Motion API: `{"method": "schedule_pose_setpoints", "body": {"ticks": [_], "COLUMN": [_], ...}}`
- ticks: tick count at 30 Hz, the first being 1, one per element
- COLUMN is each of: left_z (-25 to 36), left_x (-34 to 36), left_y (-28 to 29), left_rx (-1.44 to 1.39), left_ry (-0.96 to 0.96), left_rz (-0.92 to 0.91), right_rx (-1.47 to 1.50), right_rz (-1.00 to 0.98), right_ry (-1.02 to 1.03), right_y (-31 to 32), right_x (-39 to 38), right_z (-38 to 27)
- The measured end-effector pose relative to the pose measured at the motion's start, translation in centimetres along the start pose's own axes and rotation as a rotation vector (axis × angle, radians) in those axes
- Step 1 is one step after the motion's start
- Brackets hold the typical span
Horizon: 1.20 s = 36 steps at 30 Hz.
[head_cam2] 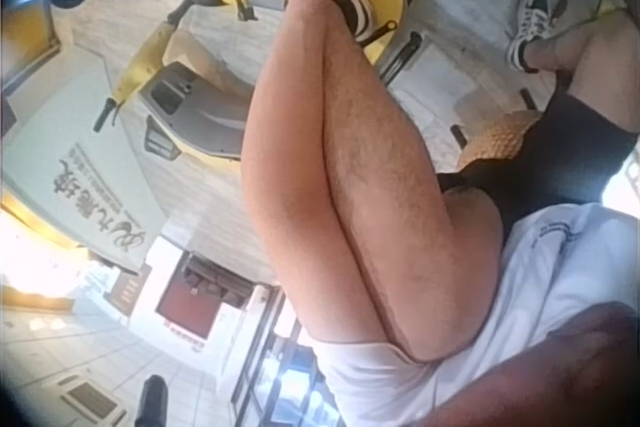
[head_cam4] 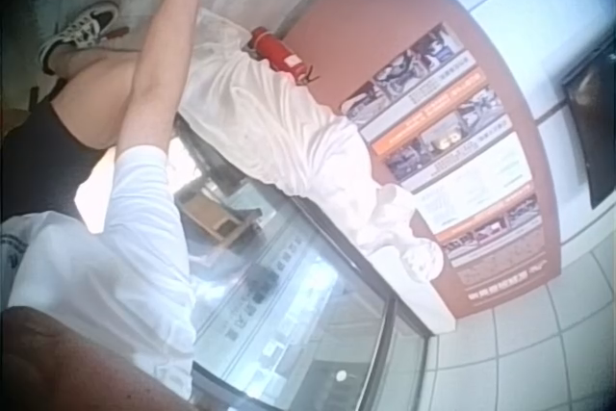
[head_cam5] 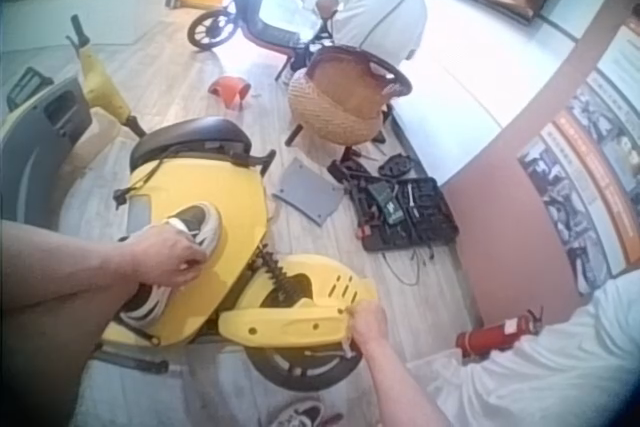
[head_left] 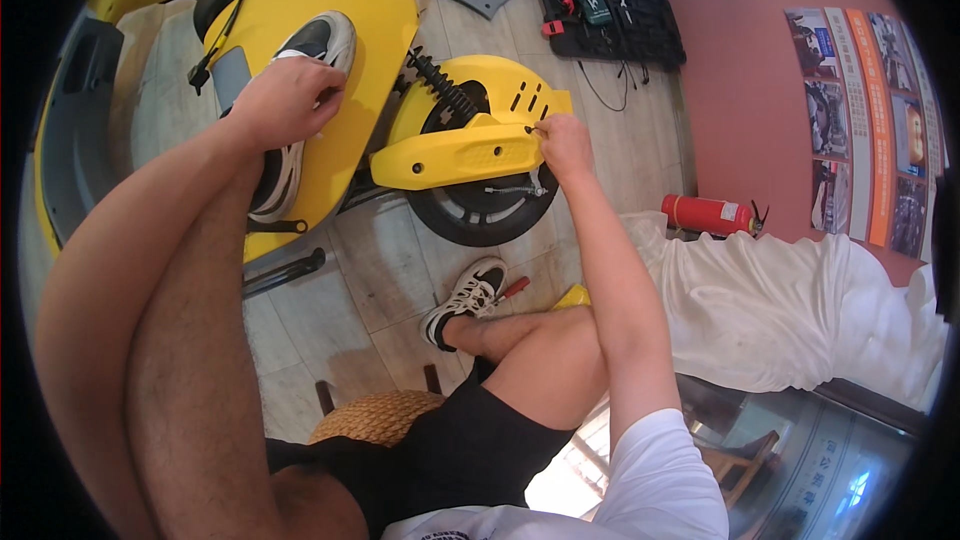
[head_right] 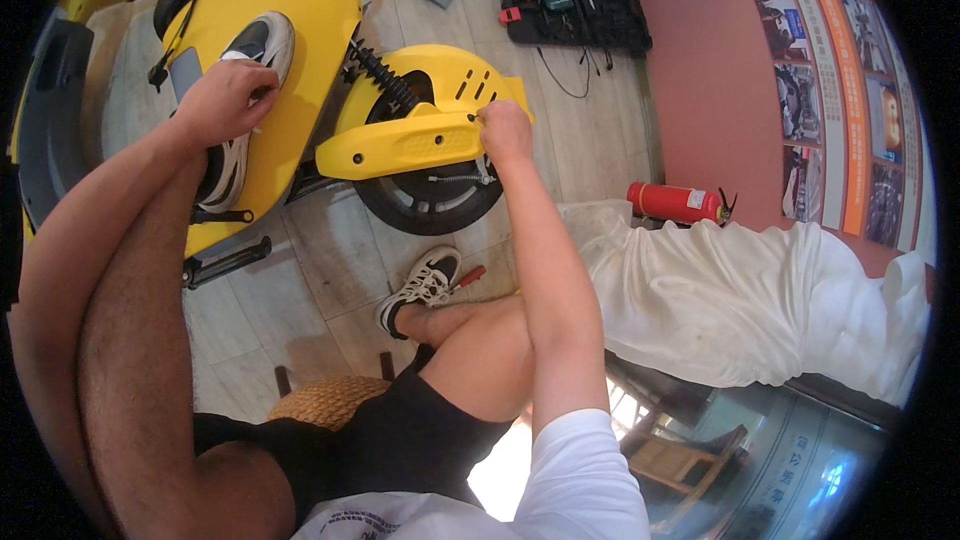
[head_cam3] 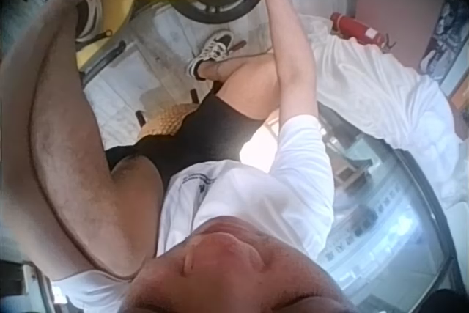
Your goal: Repairing and reassembling parts of a yellow electric scooter.
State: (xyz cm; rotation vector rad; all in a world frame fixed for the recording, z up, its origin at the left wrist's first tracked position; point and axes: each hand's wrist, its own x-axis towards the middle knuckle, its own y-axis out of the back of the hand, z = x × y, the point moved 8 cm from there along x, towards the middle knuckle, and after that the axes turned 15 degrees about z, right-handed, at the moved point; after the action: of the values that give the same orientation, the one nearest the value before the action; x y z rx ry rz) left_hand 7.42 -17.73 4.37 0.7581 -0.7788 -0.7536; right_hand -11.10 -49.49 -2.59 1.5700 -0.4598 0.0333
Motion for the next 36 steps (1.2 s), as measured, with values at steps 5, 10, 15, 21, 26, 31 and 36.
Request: {"method": "schedule_pose_setpoints", "body": {"ticks": [5, 10, 15, 21, 26, 31, 36], "left_z": [-0.3, -0.2, 0.0, -0.1, -0.3, 0.2, -0.5], "left_x": [-0.2, -0.1, 0.0, 0.0, -0.2, 0.6, -0.1], "left_y": [0.2, 0.2, 0.1, 0.0, -0.1, -0.3, -0.2], "left_rx": [-0.01, 0.019, 0.032, 0.046, 0.034, 0.041, 0.038], "left_ry": [0.019, 0.018, 0.013, 0.022, 0.01, -0.016, -0.004], "left_rz": [0.004, -0.002, 0.023, -0.001, -0.02, 0.006, 0.001], "right_rx": [-0.03, 0.034, 0.0, -0.032, -0.013, 0.149, 0.575], "right_rz": [-0.07, 0.028, -0.005, -0.084, -0.124, 0.074, -0.123], "right_ry": [0.021, 0.045, -0.013, -0.19, -0.342, -0.508, -0.881], "right_y": [-0.4, 0.1, -0.2, -0.2, -1.0, -2.0, -3.8], "right_x": [-0.7, -0.8, -0.5, 0.0, 0.0, -1.1, -2.5], "right_z": [-0.1, -0.4, 0.0, -0.1, 0.6, 4.0, 2.9]}}
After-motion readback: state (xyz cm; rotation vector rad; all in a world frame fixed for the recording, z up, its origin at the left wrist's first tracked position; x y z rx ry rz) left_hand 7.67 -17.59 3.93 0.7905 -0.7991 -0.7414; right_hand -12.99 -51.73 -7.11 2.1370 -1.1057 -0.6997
